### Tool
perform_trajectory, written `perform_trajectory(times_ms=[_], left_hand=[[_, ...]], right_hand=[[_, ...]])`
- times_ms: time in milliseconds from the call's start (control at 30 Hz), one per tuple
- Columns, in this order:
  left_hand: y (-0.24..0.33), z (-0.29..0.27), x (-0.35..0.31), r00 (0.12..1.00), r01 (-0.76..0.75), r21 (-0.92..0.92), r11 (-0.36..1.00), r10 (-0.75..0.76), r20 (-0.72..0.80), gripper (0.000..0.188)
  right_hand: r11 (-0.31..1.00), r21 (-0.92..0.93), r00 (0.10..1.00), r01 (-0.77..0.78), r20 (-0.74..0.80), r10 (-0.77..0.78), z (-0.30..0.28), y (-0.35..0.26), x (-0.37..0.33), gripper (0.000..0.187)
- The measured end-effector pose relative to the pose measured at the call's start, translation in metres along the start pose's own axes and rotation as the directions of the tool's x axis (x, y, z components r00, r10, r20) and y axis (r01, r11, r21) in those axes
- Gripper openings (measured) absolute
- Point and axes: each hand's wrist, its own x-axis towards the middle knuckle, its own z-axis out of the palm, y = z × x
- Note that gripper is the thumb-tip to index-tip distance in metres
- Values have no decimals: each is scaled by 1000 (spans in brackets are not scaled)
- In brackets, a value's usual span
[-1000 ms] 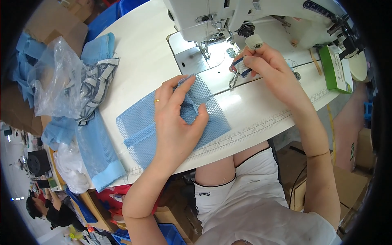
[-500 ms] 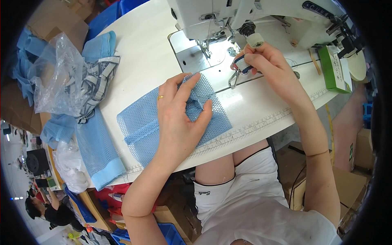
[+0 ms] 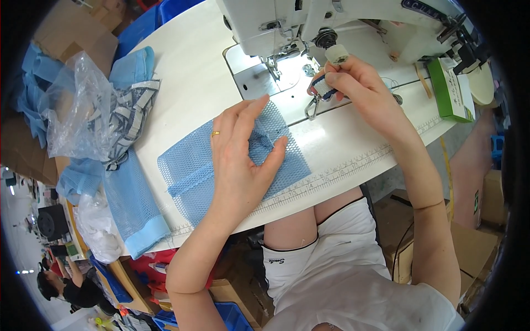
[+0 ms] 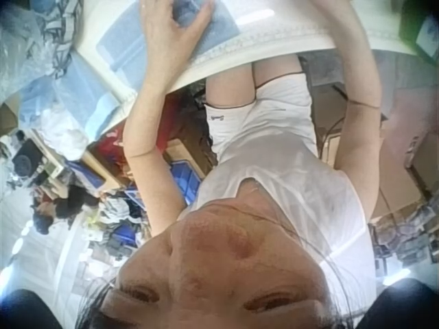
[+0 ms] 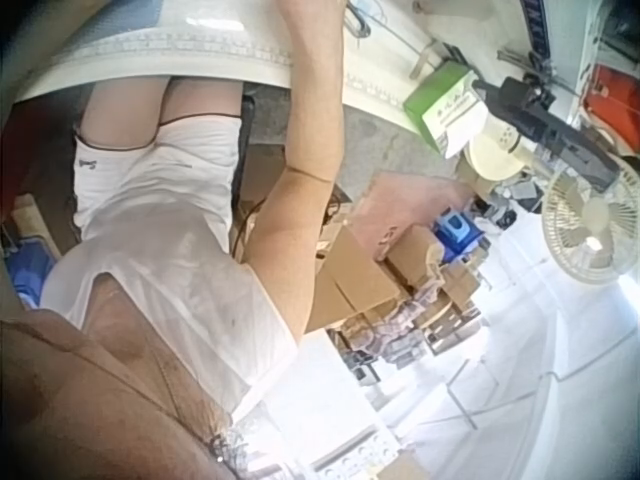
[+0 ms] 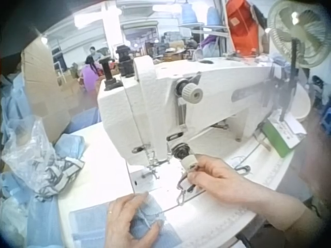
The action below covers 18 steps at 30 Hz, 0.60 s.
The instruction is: Assembling and inspecting small mesh bags at a sewing station, including attaching hardware clips.
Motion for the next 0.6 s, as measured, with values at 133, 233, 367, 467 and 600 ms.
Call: perform_trajectory(times_ms=[133, 233, 367, 467, 600], left_hand=[[1, 6, -1, 995, -2, -176, 984, -17, -103, 66], [2, 6, -3, 991, 78, -315, 946, -107, -78, 50], [-3, 1, -2, 994, 98, -264, 960, -108, -22, 31], [4, -2, -1, 993, 120, -152, 981, -121, 3, 19], [0, -1, -1, 999, 54, -105, 993, -55, 1, 15]], right_hand=[[1000, -14, 1000, 15, -18, -15, 0, -1, 0, 21], [1000, -8, 1000, 10, -29, -10, -1, -3, -1, 22], [1000, -8, 999, -3, -49, 2, -1, -3, -1, 23], [1000, -11, 999, 8, -54, -8, -3, -2, 0, 23], [1000, -17, 999, 7, -46, -7, -7, -4, 0, 24]])
